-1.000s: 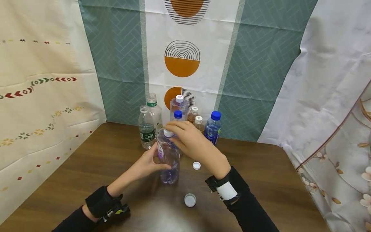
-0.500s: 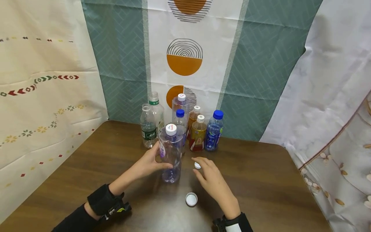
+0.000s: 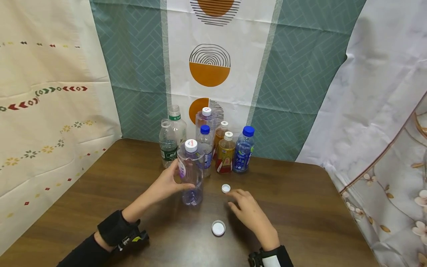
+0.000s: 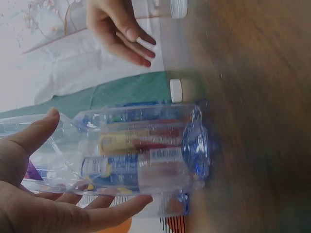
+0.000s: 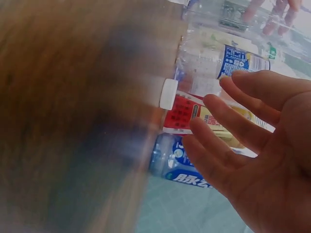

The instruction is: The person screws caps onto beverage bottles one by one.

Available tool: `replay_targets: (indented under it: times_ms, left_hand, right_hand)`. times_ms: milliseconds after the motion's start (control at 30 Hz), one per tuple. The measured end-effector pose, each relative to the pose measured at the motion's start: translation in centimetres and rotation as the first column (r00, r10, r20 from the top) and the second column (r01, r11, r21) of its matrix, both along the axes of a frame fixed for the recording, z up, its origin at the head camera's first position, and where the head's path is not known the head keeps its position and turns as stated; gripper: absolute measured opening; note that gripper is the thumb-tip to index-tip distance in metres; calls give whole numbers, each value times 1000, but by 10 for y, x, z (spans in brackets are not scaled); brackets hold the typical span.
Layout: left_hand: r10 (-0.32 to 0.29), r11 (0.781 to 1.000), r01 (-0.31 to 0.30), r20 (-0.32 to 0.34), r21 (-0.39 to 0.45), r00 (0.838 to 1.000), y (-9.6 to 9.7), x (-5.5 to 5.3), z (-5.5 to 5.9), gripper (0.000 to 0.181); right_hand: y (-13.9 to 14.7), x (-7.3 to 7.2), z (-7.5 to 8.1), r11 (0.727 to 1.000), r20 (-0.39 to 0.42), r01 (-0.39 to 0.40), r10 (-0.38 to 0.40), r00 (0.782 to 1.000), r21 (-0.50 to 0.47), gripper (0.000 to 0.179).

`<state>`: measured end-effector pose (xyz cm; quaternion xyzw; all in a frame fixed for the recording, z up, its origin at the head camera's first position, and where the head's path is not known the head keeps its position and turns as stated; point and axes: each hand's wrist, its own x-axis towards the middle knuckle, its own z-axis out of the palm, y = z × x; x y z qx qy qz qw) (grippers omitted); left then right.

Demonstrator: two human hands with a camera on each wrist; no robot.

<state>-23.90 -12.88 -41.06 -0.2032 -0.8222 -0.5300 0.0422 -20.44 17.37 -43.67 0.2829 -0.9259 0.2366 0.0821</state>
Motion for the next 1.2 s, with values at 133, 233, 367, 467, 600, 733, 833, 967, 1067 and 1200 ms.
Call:
replay_targets:
  times_ms: [133, 233, 367, 467, 600, 733, 833, 967, 1067, 1200]
  left_hand:
    - [45, 999, -45, 8, 18, 999, -7, -7, 1, 90]
    - [66, 998, -67, 41, 21, 997, -12, -12, 1, 93]
    - [90, 995, -92, 77, 29, 993, -17, -20, 2, 91]
    - [113, 993, -116, 94, 29, 989, -17, -25, 2, 89]
    - [127, 991, -130, 99, 26, 987, -13, -31, 1, 92]
    - [154, 988, -154, 76, 4, 985, -8, -38, 1, 94]
    - [176, 984, -175, 66, -15, 982, -5, -44, 1, 95]
    - [181, 984, -180, 67, -21, 981, -3, -49, 0, 97]
    - [177, 984, -175, 59, -36, 982, -2, -52, 0, 97]
    - [165, 986, -163, 50, -47, 985, -2, -53, 2, 97]
  right_hand:
    - [3, 0, -1, 1000, 7, -22, 22, 1000, 15, 28]
    - [5, -1, -1, 999, 6, -26, 26, 1000, 19, 27]
    - [6, -2, -2, 999, -7, -28, 28, 1000, 25, 26]
    - [7, -2, -2, 999, -11, -25, 25, 1000, 34, 25]
    - [8, -2, -3, 999, -8, -15, 16, 1000, 46, 23]
    - [10, -3, -4, 998, -2, -27, 27, 1000, 52, 22]
    - [11, -3, -5, 998, 6, -41, 41, 999, 52, 22]
    - [12, -2, -5, 998, 15, -43, 42, 999, 50, 22]
    - [12, -1, -4, 998, 18, -41, 40, 999, 51, 22]
    - [11, -1, -3, 997, 11, -56, 55, 998, 58, 22]
